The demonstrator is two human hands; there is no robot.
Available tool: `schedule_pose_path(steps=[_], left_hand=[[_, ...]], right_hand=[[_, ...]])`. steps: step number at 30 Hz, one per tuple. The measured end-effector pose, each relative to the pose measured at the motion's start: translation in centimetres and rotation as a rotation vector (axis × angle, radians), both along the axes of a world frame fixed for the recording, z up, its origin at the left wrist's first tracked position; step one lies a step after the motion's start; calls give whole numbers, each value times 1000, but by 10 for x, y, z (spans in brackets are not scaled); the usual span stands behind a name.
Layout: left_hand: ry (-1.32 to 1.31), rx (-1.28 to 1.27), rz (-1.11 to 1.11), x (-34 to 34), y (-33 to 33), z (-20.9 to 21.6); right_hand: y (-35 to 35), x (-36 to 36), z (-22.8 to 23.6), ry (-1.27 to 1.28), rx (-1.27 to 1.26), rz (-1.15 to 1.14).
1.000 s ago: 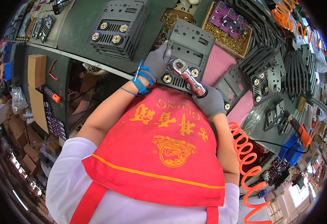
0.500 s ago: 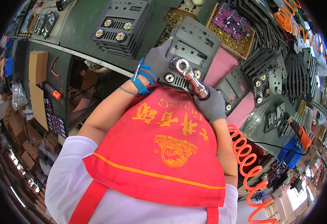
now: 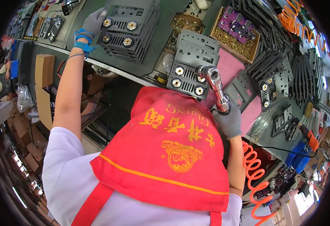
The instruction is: Assembling components and securing metal casings for solar inverters using a pneumatic tool.
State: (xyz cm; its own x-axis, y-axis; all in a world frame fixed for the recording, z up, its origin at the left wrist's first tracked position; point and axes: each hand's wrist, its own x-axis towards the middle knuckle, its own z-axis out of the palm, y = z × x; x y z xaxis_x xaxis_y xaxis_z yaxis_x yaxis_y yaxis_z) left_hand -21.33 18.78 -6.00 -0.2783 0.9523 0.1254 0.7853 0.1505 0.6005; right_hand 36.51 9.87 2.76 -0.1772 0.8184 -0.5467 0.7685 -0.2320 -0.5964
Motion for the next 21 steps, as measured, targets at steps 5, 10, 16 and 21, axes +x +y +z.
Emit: schedule_pose_path(steps=[5,10,16,21], left_hand=[[402,-252,-57,13,13,14],[295,-375,-111,2,27,10],[678,-595,0,22,18,43],[453,234,-225,174,-40,71]], right_hand=[[-15,20,-8,-105,-27,0],[-26,29,-5,-179,-44,2],[-34,34,-12,-260,-52,67],[-38,25,-15,-323,-30,87]])
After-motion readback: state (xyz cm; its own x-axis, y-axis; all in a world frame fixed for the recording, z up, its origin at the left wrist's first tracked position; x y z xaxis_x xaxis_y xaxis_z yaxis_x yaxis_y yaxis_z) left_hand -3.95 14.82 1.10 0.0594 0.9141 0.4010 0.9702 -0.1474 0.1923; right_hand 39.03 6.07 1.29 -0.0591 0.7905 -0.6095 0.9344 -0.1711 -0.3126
